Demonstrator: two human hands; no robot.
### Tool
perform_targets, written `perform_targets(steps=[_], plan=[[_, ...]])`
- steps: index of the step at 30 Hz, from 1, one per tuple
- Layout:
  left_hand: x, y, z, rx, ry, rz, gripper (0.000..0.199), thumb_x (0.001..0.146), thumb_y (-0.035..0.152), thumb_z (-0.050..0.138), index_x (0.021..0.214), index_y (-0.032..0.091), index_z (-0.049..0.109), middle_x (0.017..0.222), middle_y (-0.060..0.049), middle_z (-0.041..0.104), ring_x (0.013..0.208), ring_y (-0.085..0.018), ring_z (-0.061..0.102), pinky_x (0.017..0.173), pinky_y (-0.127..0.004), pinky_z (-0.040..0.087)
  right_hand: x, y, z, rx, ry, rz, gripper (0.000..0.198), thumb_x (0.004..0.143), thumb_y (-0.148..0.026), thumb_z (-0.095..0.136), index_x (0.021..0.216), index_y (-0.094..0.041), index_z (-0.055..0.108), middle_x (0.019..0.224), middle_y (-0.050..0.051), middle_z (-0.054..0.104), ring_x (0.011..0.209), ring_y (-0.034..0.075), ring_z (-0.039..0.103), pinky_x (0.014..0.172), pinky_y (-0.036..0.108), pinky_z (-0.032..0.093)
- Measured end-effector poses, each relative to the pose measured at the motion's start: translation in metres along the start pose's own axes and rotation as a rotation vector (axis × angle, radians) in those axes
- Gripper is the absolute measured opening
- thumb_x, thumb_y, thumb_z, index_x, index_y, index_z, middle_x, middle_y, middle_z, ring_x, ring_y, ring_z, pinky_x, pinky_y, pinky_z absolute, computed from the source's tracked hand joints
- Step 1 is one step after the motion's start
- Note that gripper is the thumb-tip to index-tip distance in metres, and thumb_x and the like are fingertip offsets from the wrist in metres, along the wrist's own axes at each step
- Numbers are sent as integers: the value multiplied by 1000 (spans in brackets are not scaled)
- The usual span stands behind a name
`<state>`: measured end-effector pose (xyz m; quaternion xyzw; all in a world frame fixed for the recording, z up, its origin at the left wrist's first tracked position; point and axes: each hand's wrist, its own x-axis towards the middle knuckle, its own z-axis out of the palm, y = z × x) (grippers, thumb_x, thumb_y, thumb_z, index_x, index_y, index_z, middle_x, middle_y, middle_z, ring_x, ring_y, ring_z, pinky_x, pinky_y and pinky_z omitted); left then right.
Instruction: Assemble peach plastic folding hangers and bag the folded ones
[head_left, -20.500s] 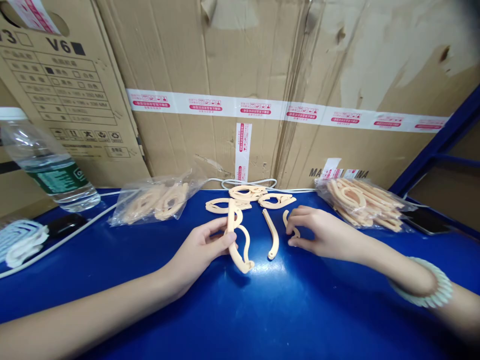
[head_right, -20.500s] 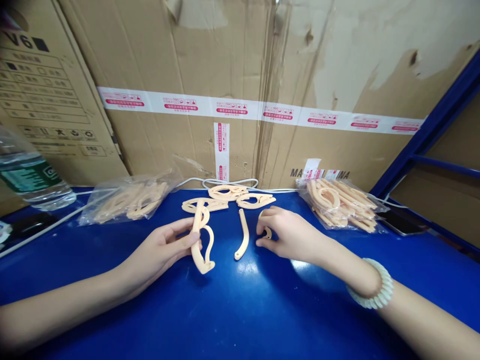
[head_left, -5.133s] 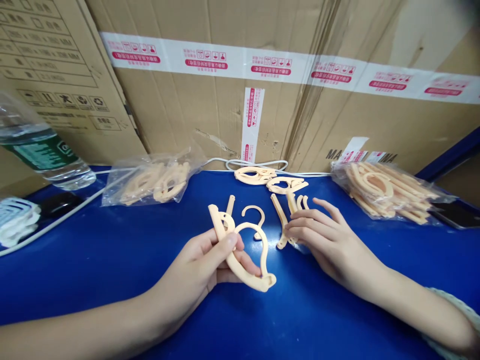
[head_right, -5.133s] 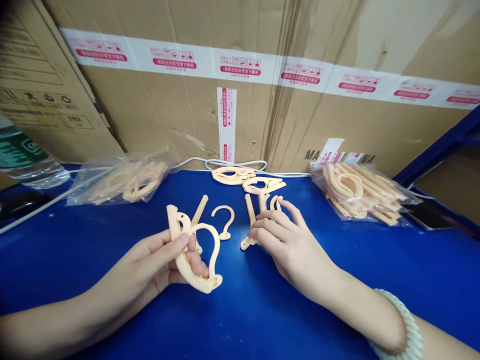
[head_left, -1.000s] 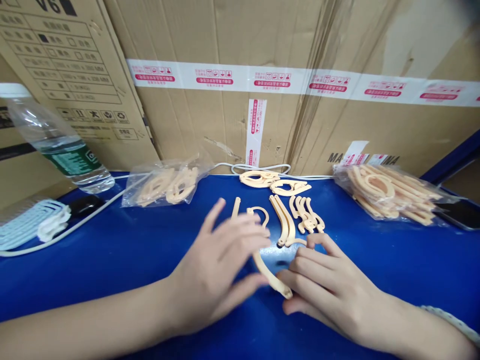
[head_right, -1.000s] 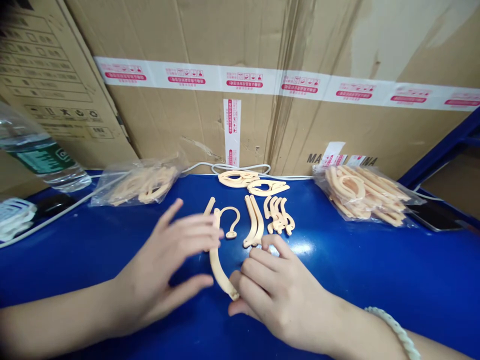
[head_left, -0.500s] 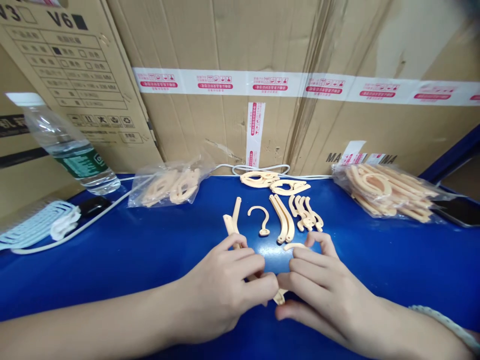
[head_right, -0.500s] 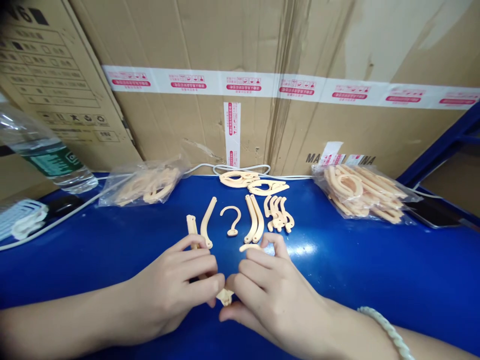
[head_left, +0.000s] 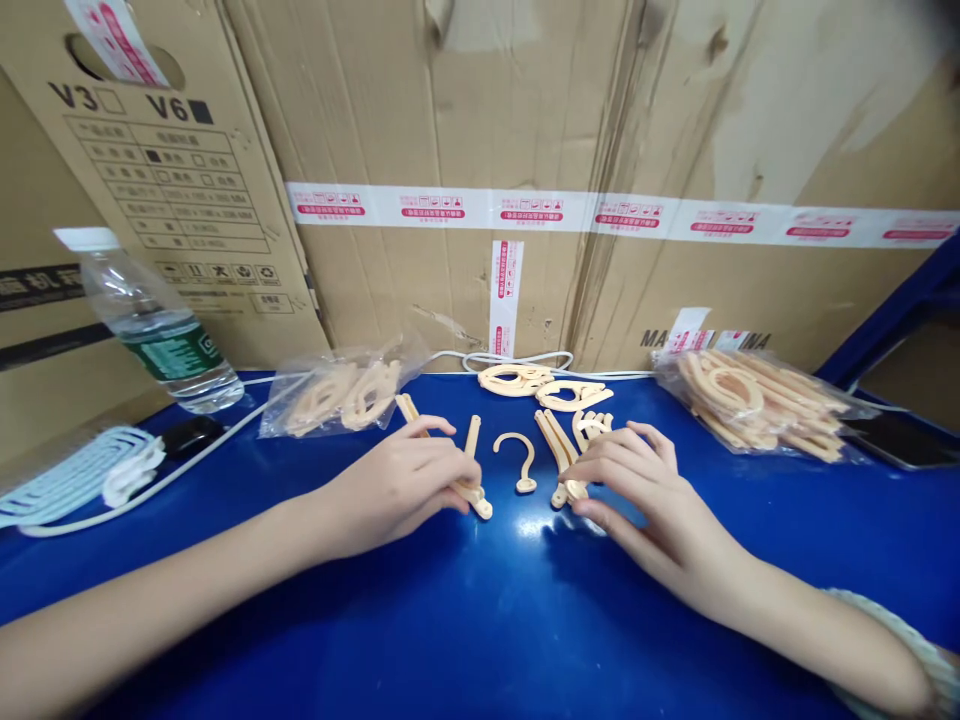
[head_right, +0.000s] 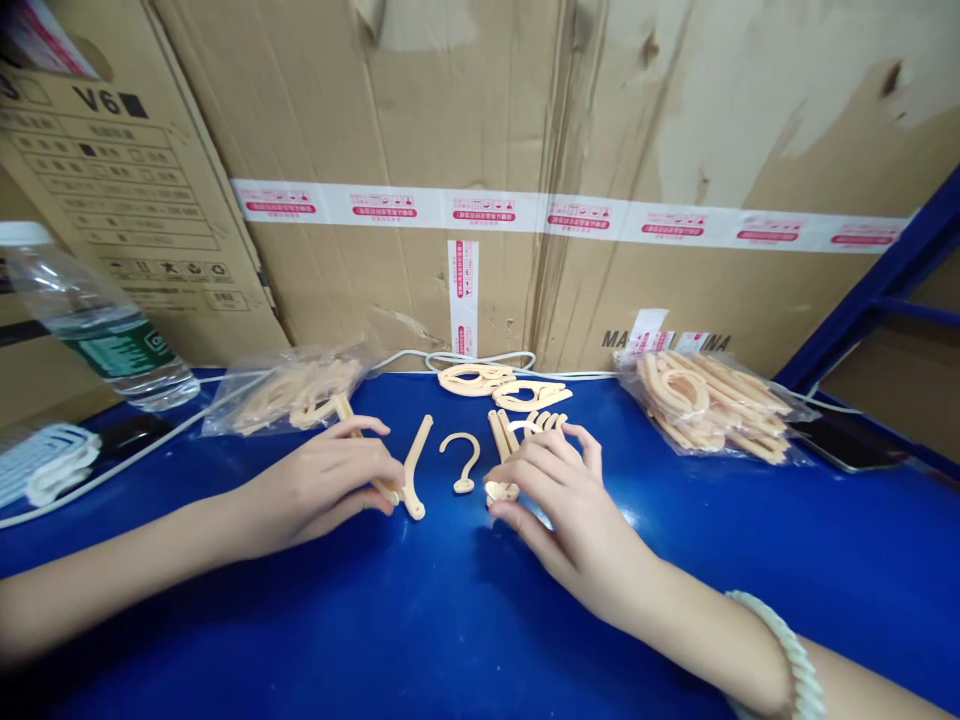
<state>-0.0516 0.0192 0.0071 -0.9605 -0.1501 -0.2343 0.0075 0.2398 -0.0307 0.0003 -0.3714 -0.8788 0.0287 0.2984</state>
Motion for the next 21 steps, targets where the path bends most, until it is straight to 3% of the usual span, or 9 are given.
perform_targets(steps=[5,9,15,18,21], plan=[[0,-6,-3,-18,-137,-13,14,96,12,51,92,18,63,93,-5,69,92,-23,59,88,-39,44,12,1,5,-40,-84,-45,11,100,-22,53,107,-26,60,104,2,67,110,23,54,105,49,16],[1,-3,-5,-56,-185,-59,17,93,10,52,99,20,64,98,-6,64,90,-21,58,78,-31,48,26,0,14,-81,-159,-88,16,101,-22,50,109,-23,64,105,5,67,109,26,53,101,50,23],[-1,2,3,-30,-132,-148,24,90,29,64,109,15,61,104,-11,62,92,-24,59,81,-37,51,43,-1,24,-148,-233,-128,19,98,-19,54,112,-18,67,111,11,64,107,29,54,95,53,37],[-2,8,11,19,-93,-168,29,89,34,66,110,14,62,109,-13,61,96,-27,58,82,-40,52,40,4,16,-115,-231,-126,26,98,-16,51,121,-17,63,115,12,62,107,27,55,91,46,45],[-2,13,18,54,-73,-153,19,94,30,60,105,15,64,107,-12,62,93,-26,59,78,-39,52,29,12,6,-76,-262,-122,28,96,-16,55,123,-16,62,114,13,61,104,26,57,89,42,49]])
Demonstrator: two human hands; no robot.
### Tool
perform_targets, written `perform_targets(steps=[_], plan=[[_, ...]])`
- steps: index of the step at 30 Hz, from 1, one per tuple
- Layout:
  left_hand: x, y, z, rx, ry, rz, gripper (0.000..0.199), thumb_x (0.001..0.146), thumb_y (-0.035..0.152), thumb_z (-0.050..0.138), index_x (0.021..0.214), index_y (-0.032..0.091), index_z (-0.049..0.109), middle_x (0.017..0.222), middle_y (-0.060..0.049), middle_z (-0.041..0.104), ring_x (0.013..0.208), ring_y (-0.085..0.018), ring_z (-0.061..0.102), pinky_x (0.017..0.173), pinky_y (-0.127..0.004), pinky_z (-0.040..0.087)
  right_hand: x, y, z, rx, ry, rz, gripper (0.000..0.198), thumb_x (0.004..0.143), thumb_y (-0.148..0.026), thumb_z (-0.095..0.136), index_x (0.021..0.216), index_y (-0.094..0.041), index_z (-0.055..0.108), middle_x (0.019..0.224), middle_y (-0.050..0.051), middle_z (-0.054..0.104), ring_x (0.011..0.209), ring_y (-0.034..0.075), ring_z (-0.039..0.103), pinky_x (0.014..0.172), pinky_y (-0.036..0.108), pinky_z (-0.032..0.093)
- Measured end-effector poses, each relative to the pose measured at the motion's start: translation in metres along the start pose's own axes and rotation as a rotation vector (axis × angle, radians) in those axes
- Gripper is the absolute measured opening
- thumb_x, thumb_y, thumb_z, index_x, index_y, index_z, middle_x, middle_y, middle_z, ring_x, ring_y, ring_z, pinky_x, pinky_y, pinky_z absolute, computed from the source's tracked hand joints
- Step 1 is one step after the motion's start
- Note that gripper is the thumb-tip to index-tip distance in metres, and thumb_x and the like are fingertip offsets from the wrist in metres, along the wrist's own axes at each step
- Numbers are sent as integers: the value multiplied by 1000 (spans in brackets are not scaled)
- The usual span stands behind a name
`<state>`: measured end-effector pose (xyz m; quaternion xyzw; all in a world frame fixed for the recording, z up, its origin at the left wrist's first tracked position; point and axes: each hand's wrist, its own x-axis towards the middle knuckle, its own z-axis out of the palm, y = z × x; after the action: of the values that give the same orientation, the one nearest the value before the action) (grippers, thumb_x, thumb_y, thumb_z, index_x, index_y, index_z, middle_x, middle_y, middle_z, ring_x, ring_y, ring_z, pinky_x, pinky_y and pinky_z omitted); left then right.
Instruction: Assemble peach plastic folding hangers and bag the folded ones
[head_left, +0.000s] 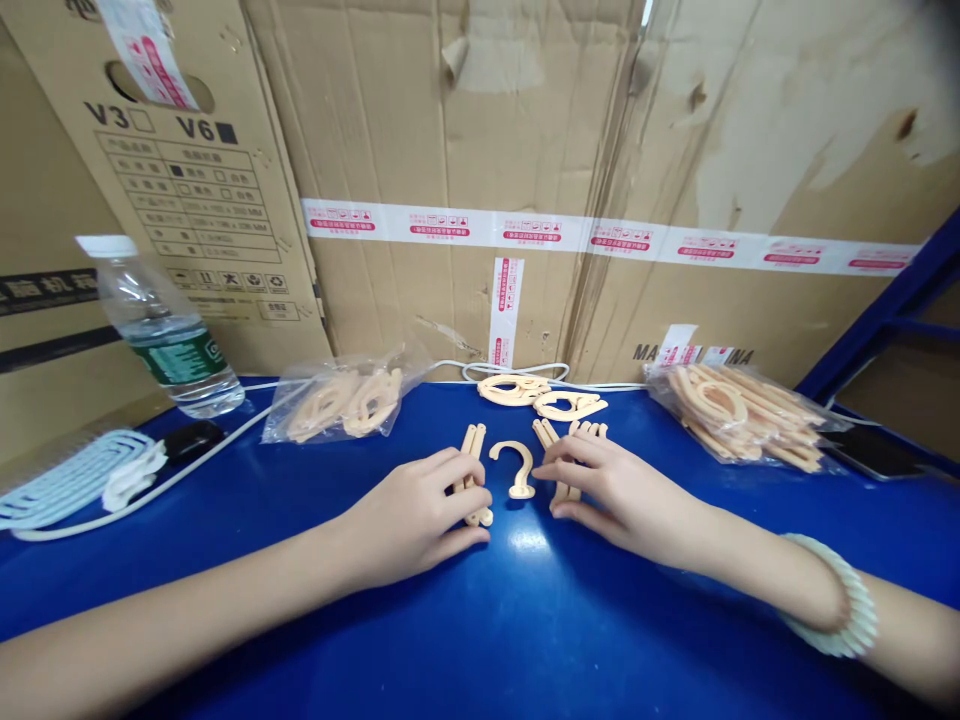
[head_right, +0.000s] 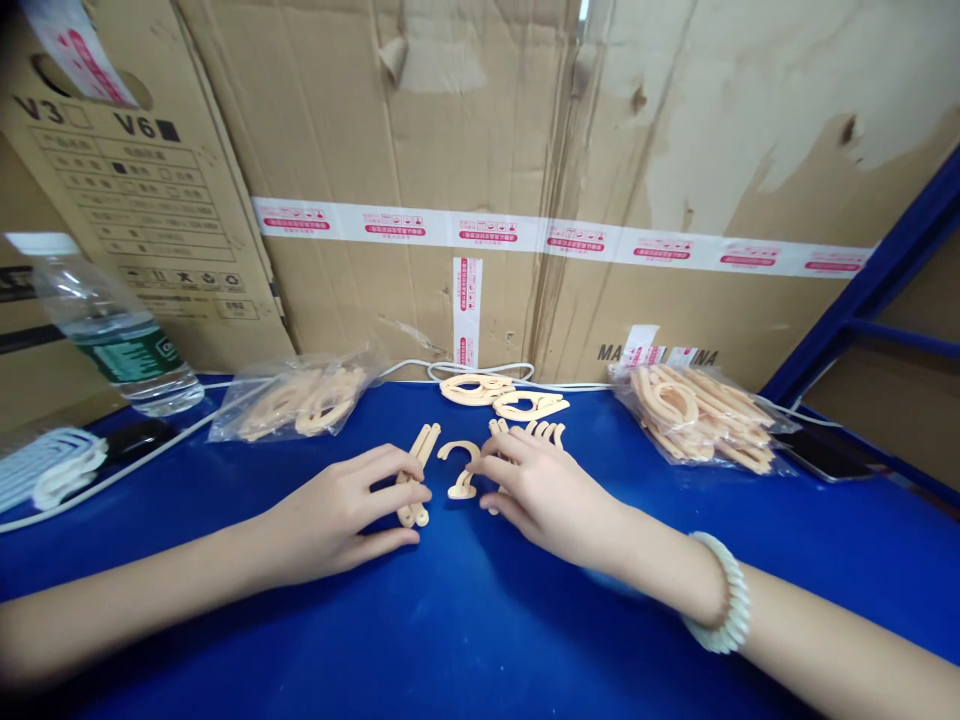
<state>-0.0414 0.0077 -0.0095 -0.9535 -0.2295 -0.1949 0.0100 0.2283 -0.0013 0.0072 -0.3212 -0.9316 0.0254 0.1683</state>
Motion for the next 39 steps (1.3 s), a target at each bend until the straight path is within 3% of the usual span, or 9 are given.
perform_targets(steps=[4,10,20,28,32,36,39], plan=[[0,2,8,14,27,25,17,99,23,51,97,16,66,99,-9,64,88,-23,60,75,-36,52,-17,8,2,-1,-11,9,20,97,-23,55,110,-15,69,105,12,63,95,25,59,86,44,51],[1,-3,11,-1,65,8,16,99,24,51,98,17,65,99,-8,64,91,-23,61,76,-35,53,-37,24,-5,16,32,35,33,97,-29,57,128,-17,58,120,14,59,113,27,54,98,47,47],[4,-9,14,-17,94,-3,17,99,23,51,97,17,67,99,-8,65,93,-22,62,78,-34,54,-77,50,-16,2,31,141,22,101,-25,48,117,-21,62,122,12,61,118,25,56,99,43,51],[8,-16,13,-5,86,4,16,99,23,52,98,17,67,99,-9,66,94,-23,63,78,-36,55,-85,58,-21,-121,139,247,31,97,-33,54,125,-23,61,126,15,58,117,30,58,98,50,52],[11,-21,9,-13,91,6,12,97,23,55,101,17,65,101,-8,67,95,-23,63,80,-35,55,-88,63,-17,-80,86,279,28,98,-31,51,123,-23,61,124,14,58,114,28,60,98,48,52],[23,-13,7,-20,92,16,32,89,32,69,115,15,60,107,-9,68,100,-25,62,85,-37,53,-83,65,-10,-46,95,261,28,100,-28,47,124,-22,60,124,14,58,117,27,58,100,48,51],[35,-2,11,3,59,28,26,87,35,72,105,18,64,99,-6,70,90,-23,64,79,-36,50,-78,68,-8,-37,94,253,26,100,-28,47,122,-23,61,122,13,59,116,27,57,100,48,51]])
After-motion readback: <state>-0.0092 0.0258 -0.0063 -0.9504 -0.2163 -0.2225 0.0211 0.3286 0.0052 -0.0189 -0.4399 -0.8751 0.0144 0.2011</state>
